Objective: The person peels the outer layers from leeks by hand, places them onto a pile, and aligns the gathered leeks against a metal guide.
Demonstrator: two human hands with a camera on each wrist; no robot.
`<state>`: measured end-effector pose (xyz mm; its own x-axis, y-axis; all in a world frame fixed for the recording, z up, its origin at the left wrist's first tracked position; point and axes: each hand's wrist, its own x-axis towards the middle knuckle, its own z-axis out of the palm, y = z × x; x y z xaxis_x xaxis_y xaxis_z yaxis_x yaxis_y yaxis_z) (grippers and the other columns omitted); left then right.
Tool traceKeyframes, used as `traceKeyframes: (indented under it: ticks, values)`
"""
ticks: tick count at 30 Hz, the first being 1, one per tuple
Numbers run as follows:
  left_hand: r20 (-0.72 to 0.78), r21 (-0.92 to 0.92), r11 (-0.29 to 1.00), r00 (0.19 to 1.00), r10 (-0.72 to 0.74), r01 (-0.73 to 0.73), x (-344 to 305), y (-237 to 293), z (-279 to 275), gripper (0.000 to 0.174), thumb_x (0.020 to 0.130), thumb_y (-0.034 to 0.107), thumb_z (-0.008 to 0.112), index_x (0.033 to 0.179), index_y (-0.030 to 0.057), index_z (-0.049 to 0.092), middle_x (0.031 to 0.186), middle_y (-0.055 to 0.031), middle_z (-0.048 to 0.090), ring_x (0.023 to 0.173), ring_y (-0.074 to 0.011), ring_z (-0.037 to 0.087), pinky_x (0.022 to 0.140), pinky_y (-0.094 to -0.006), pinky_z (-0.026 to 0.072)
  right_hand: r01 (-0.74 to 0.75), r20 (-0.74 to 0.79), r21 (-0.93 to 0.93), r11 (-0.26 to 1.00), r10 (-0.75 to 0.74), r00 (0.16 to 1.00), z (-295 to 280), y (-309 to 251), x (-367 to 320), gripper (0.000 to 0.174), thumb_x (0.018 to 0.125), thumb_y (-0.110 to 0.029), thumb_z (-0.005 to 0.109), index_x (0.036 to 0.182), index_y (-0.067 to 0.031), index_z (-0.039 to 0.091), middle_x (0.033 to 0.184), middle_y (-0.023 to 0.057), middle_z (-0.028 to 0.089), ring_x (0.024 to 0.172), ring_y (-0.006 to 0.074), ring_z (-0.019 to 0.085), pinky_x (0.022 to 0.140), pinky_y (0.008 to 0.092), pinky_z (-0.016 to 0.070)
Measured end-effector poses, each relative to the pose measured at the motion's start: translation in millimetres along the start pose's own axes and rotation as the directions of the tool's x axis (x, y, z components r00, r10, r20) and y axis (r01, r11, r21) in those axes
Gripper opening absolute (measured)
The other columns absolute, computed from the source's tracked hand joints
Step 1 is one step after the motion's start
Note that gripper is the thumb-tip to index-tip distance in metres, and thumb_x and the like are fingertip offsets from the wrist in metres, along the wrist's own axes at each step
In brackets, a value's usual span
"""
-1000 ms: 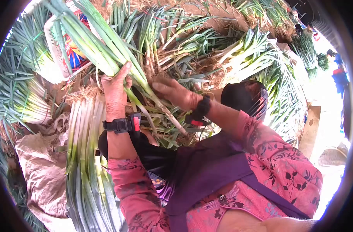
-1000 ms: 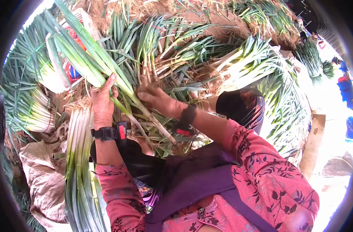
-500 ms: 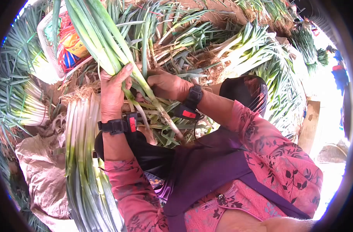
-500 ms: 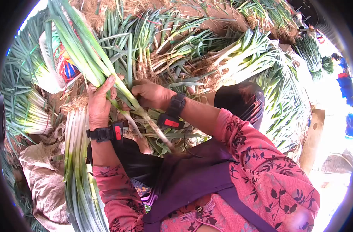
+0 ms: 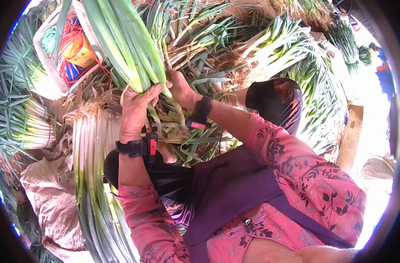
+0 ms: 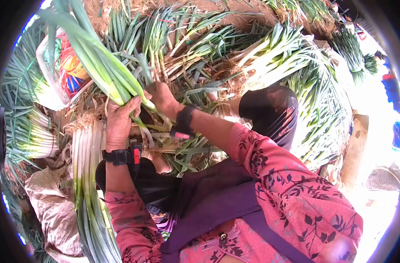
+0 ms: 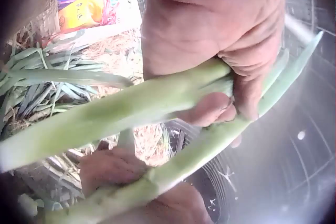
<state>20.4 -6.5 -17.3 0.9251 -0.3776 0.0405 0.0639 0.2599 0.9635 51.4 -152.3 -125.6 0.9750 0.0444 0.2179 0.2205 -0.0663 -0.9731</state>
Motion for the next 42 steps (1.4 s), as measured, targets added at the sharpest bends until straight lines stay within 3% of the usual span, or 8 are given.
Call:
traceKeyframes:
  ticks: [12, 13, 17, 20, 36, 39, 40, 42]
  values:
    - [-0.580, -0.079, 0.925, 0.771, 0.261, -0.373, 0.7, 49.7, -57.6, 0.028, 0.090, 0.012, 0.064, 0.116, 0.0066, 0.057, 0.103, -0.0178, 0.066, 0.063, -0.0057, 0.049, 0.053, -0.0202, 0.0393, 0.291, 0.234, -0.957, 0.003, 0.603, 0.763, -179.7, 117.2, -151.5, 0.032, 0.086, -0.016, 0.051, 0.115, -0.0084, 0.060, 0.092, 0.0217, 0.066, 0.088, 0.0331, 0.066, 0.076, 0.0448, 0.0521]
    - [-0.580, -0.077, 0.925, 0.771, 0.261, -0.371, 1.3, 47.3, -59.9, 0.028, 0.090, 0.012, 0.064, 0.116, 0.0066, 0.057, 0.103, -0.0178, 0.066, 0.063, -0.0057, 0.049, 0.053, -0.0202, 0.0393, 0.194, 0.419, -0.906, 0.377, 0.728, 0.543, -183.8, 124.3, -119.6, 0.030, 0.088, -0.022, 0.053, 0.112, -0.0054, 0.061, 0.090, 0.0196, 0.065, 0.084, 0.0307, 0.066, 0.074, 0.0421, 0.0521]
    - [-0.614, 0.055, 0.939, 0.730, 0.300, -0.340, 4.9, 41.8, -56.8, 0.026, 0.087, 0.010, 0.068, 0.112, 0.0062, 0.059, 0.097, -0.0147, 0.068, 0.062, -0.0057, 0.051, 0.052, -0.0202, 0.0404, -0.344, 0.167, -0.548, 0.763, 0.502, 0.848, -131.3, 17.8, -21.3, 0.031, 0.091, -0.025, 0.058, 0.111, -0.0012, 0.057, 0.089, 0.0118, 0.064, 0.081, 0.0152, 0.061, 0.068, 0.0281, 0.0511]
    - [-0.606, 0.053, 0.945, 0.742, 0.289, -0.324, 8.9, 38.6, -44.2, 0.026, 0.085, 0.010, 0.070, 0.109, 0.0074, 0.061, 0.091, -0.0120, 0.070, 0.059, -0.0059, 0.052, 0.050, -0.0200, 0.0392, -0.073, 0.375, -0.165, 0.984, 0.131, 0.918, -67.4, -51.7, 4.7, 0.028, 0.089, -0.015, 0.065, 0.114, -0.0049, 0.057, 0.098, 0.0044, 0.063, 0.081, 0.0101, 0.060, 0.069, 0.0274, 0.0519]
    - [-0.801, 0.078, 0.966, 0.561, 0.208, -0.246, 15.2, 25.2, -50.3, 0.020, 0.080, 0.012, 0.075, 0.096, 0.0038, 0.066, 0.078, -0.0023, 0.065, 0.054, -0.0065, 0.051, 0.045, -0.0193, 0.0389, 0.585, 0.366, -0.281, 0.761, -0.478, 0.798, -10.0, -94.5, -11.5, 0.018, 0.076, -0.006, 0.069, 0.088, -0.0053, 0.055, 0.084, 0.0114, 0.060, 0.076, 0.0285, 0.063, 0.067, 0.0362, 0.0500]
    - [-0.787, 0.206, 0.930, 0.514, 0.342, -0.303, 12.1, 31.4, -67.0, 0.029, 0.081, 0.015, 0.075, 0.103, 0.0012, 0.062, 0.087, -0.0063, 0.065, 0.067, -0.0110, 0.058, 0.058, -0.0257, 0.0484, -0.044, 0.085, 0.405, 0.913, 0.011, 0.996, -18.8, -104.9, -7.1, 0.011, 0.083, -0.010, 0.063, 0.091, -0.0061, 0.055, 0.085, 0.0074, 0.058, 0.087, 0.0289, 0.060, 0.077, 0.0419, 0.0489]
    - [-0.783, 0.205, 0.932, 0.520, 0.340, -0.300, 10.6, 30.1, -66.0, 0.029, 0.081, 0.015, 0.075, 0.103, 0.0012, 0.062, 0.087, -0.0063, 0.065, 0.067, -0.0110, 0.058, 0.058, -0.0257, 0.0484, -0.421, 0.244, 0.855, 0.303, 0.481, 0.842, -23.0, -107.7, -4.9, 0.011, 0.086, -0.011, 0.062, 0.093, -0.0057, 0.055, 0.085, 0.0070, 0.058, 0.088, 0.0271, 0.059, 0.080, 0.0433, 0.0485]
    - [-0.692, 0.013, 0.898, 0.644, 0.326, -0.440, 9.4, 35.0, -60.1, 0.036, 0.084, 0.013, 0.071, 0.113, -0.0023, 0.057, 0.091, -0.0095, 0.064, 0.080, -0.0190, 0.063, 0.075, -0.0369, 0.0553, -0.506, 0.428, 0.856, 0.107, 0.404, 0.809, -30.5, -81.1, -3.5, 0.010, 0.091, -0.013, 0.058, 0.095, -0.0044, 0.054, 0.085, 0.0084, 0.057, 0.084, 0.0259, 0.058, 0.080, 0.0439, 0.0486]
